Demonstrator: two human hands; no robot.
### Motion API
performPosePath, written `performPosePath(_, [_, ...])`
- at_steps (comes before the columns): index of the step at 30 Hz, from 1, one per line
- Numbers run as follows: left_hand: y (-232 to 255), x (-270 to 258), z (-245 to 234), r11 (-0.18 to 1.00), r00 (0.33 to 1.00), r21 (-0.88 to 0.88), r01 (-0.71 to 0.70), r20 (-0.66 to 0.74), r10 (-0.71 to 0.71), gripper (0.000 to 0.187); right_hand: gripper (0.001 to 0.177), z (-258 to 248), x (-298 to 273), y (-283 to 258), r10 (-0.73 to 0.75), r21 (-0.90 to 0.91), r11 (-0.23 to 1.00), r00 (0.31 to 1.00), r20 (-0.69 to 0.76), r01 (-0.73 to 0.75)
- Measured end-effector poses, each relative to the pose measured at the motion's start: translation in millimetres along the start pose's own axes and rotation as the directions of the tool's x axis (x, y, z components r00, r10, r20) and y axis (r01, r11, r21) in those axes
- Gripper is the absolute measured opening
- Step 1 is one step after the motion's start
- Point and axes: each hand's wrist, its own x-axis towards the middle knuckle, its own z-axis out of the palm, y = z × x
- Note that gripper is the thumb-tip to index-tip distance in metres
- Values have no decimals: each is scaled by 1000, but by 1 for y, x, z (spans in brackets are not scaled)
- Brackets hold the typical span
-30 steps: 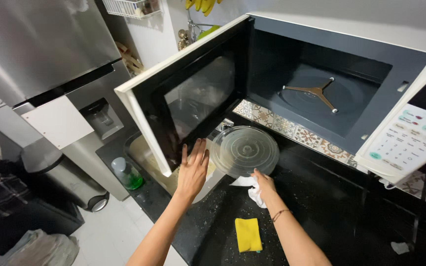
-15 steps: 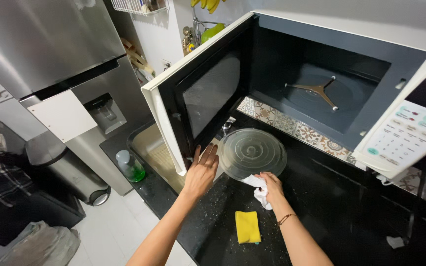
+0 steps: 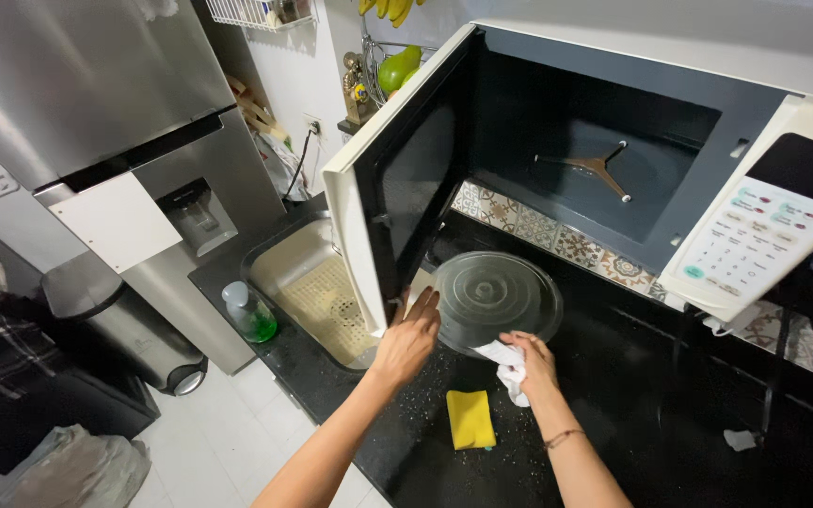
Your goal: The person wipes the exterior of a microwave with a cloth, removes the rotating glass tray and support, wipes the interior, and then wipes the glass tray with a towel.
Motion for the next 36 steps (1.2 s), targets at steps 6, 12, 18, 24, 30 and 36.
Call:
performPosePath(6, [21, -1, 7, 994, 998, -109, -30, -55, 24, 35, 19, -17, -96, -55, -82, -81, 994, 996, -38, 79])
performPosePath(12, [42, -6, 11, 968, 996, -232, -91, -30, 87, 40, 35, -69, -163, -95, -107, -242, 962, 991, 84, 124])
performPosePath(18, [69, -4, 13, 633, 944, -701, 328, 217, -249, 67, 51, -146, -212, -112, -331, -633, 405, 751, 571, 660])
performPosePath(24, [72, 24, 3, -936, 509, -316, 158, 838, -197, 41, 49, -140, -252, -136, 40, -509, 860, 999, 9, -29])
performPosePath(30, [74, 84, -16, -998, 688, -5, 55, 725, 34, 93, 44, -161, -274, -112, -120, -365, 929, 984, -129, 65])
performPosePath(36, [128, 137, 53, -982, 326, -174, 67, 934, -144, 46, 43, -166, -294, -107, -254, -350, 916, 957, -136, 193])
